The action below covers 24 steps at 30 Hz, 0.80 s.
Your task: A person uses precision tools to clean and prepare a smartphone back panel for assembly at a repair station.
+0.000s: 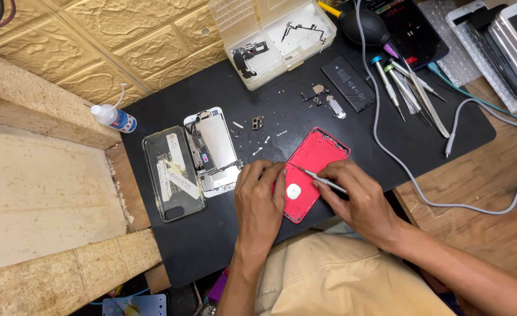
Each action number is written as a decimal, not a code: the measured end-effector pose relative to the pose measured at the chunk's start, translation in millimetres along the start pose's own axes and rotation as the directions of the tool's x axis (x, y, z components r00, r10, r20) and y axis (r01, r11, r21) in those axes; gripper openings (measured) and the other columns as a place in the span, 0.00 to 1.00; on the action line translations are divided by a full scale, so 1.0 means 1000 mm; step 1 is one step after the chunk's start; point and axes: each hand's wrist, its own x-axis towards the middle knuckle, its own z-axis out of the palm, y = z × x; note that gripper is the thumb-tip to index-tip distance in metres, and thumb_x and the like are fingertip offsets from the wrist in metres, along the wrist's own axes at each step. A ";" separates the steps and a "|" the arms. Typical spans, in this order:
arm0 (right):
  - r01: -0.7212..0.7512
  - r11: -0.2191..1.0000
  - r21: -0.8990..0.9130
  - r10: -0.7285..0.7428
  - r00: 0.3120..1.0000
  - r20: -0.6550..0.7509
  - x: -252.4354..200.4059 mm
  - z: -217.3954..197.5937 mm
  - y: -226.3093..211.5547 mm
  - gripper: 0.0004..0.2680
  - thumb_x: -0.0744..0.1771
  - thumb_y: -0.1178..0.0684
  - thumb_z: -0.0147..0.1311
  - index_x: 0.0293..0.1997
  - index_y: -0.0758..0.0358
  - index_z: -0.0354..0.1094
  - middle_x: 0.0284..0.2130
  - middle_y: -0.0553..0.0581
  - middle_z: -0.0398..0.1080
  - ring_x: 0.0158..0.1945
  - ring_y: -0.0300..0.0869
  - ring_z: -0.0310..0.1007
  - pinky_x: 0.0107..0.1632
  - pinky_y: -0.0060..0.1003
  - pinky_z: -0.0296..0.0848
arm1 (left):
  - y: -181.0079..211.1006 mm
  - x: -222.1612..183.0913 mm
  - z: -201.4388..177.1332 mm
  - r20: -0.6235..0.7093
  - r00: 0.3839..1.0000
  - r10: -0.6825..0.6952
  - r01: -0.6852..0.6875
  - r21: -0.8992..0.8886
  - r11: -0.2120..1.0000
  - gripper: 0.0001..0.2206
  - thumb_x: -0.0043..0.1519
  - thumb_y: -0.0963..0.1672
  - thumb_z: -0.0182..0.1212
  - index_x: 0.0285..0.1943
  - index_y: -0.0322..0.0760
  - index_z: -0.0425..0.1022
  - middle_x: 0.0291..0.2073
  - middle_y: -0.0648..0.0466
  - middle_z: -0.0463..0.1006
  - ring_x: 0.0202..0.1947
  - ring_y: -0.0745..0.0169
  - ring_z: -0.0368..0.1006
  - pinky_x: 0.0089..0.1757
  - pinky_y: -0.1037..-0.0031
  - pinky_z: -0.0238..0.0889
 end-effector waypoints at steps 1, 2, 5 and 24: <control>0.001 1.000 -0.001 -0.001 1.000 -0.002 0.001 -0.001 -0.001 0.02 0.66 0.63 0.60 0.40 0.69 0.74 0.30 0.62 0.74 0.33 0.54 0.77 0.35 0.43 0.76 | 0.000 0.000 0.001 -0.001 1.000 0.002 -0.002 0.000 1.000 0.04 0.61 0.37 0.63 0.42 0.31 0.83 0.30 0.48 0.76 0.34 0.49 0.75 0.37 0.65 0.67; 0.005 0.999 -0.036 -0.004 1.000 0.016 0.002 -0.001 -0.002 0.02 0.66 0.63 0.60 0.40 0.69 0.74 0.30 0.62 0.73 0.33 0.53 0.77 0.35 0.43 0.77 | -0.001 -0.001 0.001 -0.002 1.000 0.003 -0.003 0.002 1.000 0.04 0.61 0.37 0.63 0.42 0.31 0.83 0.30 0.48 0.76 0.34 0.49 0.75 0.37 0.65 0.67; 0.024 0.995 -0.096 -0.020 0.999 0.047 0.001 0.001 -0.001 0.02 0.67 0.62 0.60 0.40 0.68 0.74 0.29 0.61 0.73 0.33 0.53 0.77 0.35 0.43 0.77 | -0.002 -0.001 0.001 -0.007 1.000 0.003 -0.003 0.010 1.000 0.04 0.61 0.37 0.63 0.42 0.31 0.83 0.30 0.49 0.76 0.33 0.49 0.74 0.37 0.65 0.67; 0.006 0.999 -0.047 -0.005 1.000 0.016 -0.001 0.004 0.003 0.01 0.66 0.61 0.61 0.36 0.62 0.76 0.30 0.56 0.72 0.32 0.48 0.76 0.37 0.39 0.77 | -0.004 -0.003 0.003 -0.009 1.000 0.013 -0.012 0.029 0.999 0.04 0.62 0.38 0.62 0.41 0.34 0.83 0.29 0.51 0.76 0.33 0.50 0.74 0.37 0.66 0.66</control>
